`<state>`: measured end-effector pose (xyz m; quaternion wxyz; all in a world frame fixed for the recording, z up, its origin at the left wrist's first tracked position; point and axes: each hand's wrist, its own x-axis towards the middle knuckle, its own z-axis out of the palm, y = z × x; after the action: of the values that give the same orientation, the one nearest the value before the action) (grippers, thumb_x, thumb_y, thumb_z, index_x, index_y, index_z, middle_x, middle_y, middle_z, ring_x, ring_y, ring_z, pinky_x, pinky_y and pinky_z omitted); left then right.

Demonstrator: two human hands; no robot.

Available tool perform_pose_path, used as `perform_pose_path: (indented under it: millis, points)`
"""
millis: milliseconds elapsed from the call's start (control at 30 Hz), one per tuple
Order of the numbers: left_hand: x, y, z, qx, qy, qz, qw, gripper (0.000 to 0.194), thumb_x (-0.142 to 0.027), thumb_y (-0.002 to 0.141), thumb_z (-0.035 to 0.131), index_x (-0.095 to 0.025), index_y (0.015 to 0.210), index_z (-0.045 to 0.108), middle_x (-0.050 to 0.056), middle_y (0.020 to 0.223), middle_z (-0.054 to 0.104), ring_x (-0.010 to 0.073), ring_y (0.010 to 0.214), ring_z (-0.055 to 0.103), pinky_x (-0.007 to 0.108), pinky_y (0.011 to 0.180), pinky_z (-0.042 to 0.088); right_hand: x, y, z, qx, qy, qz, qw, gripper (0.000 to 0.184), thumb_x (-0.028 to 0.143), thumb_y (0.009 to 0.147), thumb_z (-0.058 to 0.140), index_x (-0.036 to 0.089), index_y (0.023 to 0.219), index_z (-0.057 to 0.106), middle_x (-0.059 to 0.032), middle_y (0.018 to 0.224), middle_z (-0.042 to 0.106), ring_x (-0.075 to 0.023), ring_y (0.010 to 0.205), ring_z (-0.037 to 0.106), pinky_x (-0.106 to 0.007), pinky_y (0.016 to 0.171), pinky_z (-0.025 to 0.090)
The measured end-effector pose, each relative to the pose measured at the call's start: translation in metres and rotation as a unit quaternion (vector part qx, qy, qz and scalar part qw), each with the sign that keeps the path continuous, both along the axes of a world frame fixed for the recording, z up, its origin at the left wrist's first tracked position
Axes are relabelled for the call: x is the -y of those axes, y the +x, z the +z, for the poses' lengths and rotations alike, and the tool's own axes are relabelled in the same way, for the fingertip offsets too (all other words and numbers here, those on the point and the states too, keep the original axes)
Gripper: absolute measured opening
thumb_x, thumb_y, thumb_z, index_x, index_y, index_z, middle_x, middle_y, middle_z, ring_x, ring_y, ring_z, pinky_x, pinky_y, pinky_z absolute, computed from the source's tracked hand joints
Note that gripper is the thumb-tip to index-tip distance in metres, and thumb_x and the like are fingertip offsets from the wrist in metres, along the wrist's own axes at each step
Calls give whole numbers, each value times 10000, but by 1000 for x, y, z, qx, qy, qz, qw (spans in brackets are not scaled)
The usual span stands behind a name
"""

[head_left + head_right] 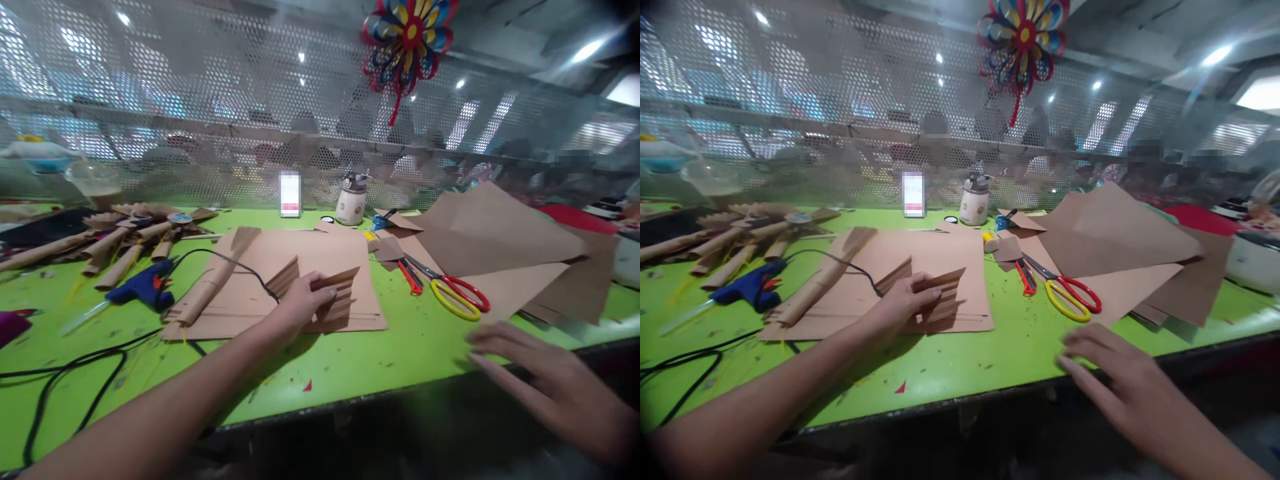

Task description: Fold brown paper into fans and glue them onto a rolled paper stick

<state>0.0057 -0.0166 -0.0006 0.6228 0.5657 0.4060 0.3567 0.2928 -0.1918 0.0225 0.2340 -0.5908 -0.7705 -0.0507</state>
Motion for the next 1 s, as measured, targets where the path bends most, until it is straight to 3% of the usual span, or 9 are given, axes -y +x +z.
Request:
perform_pose_path:
  millis: [67,167,267,333,433,567,667,833,1000]
  points:
    - [2,1,0,7,0,-17,1000,218,-257,716,688,-144,845,554,-25,568,549,70,447,442,190,440,317,-41,-29,9,-51,-41,27,997,209,339,874,543,244,1007,672,-96,1078,655,-244,964,629,-393,848,509]
    - [3,1,0,31,6,-26,999,271,-247,701,701,-143,901,552,-31,582,544,66,443,434,193,440,320,-106,-76,13,-176,-81,48,980,406,302,855,549,223,1253,552,-97,1023,660,-202,797,638,-349,698,540]
    - [1,0,-1,34,15,-18,999,325,-244,703,703,-145,965,538,-6,674,588,70,473,465,200,454,346,-149,-108,4,-293,-158,78,940,586,272,784,632,218,1345,468,-55,863,664,-180,715,624,-317,637,527]
    - [0,0,-1,20,24,-10,999,329,-237,710,696,-149,979,529,10,724,608,81,507,497,205,469,368,-164,-116,-8,-396,-188,99,893,552,251,767,646,201,1300,511,-35,794,657,-169,698,617,-299,619,512]
    - [-4,-1,-3,4,59,16,998,336,-216,713,680,-156,1008,530,-6,693,593,98,539,524,222,508,406,-171,-112,-23,-512,-203,106,828,423,269,749,677,165,1154,611,-39,796,657,-160,710,612,-295,633,496]
    - [-6,-1,-6,-65,140,32,988,304,-234,741,651,-145,1030,618,3,666,606,124,578,552,264,582,453,-169,-96,-29,-558,-241,98,788,433,281,711,730,196,1122,626,-17,762,657,-157,700,617,-296,643,484]
    - [-3,0,-6,-96,151,7,984,297,-263,771,629,-133,1034,678,81,836,692,173,701,613,293,639,481,-168,-91,-28,-587,-244,101,765,382,281,700,737,210,1064,645,-14,780,665,-151,703,618,-296,653,486]
    - [3,1,0,-169,244,14,955,279,-252,867,500,-149,1006,719,81,915,716,188,818,627,300,761,472,-166,-92,-25,-576,-223,93,781,351,281,703,728,198,1034,644,-6,744,648,-142,662,599,-290,623,488]
    - [2,1,1,-194,268,14,944,268,-229,868,489,-170,983,724,50,911,722,174,810,633,270,754,468,-159,-96,-19,-527,-227,132,808,494,254,751,684,219,1227,559,-13,770,654,-151,698,607,-281,616,489]
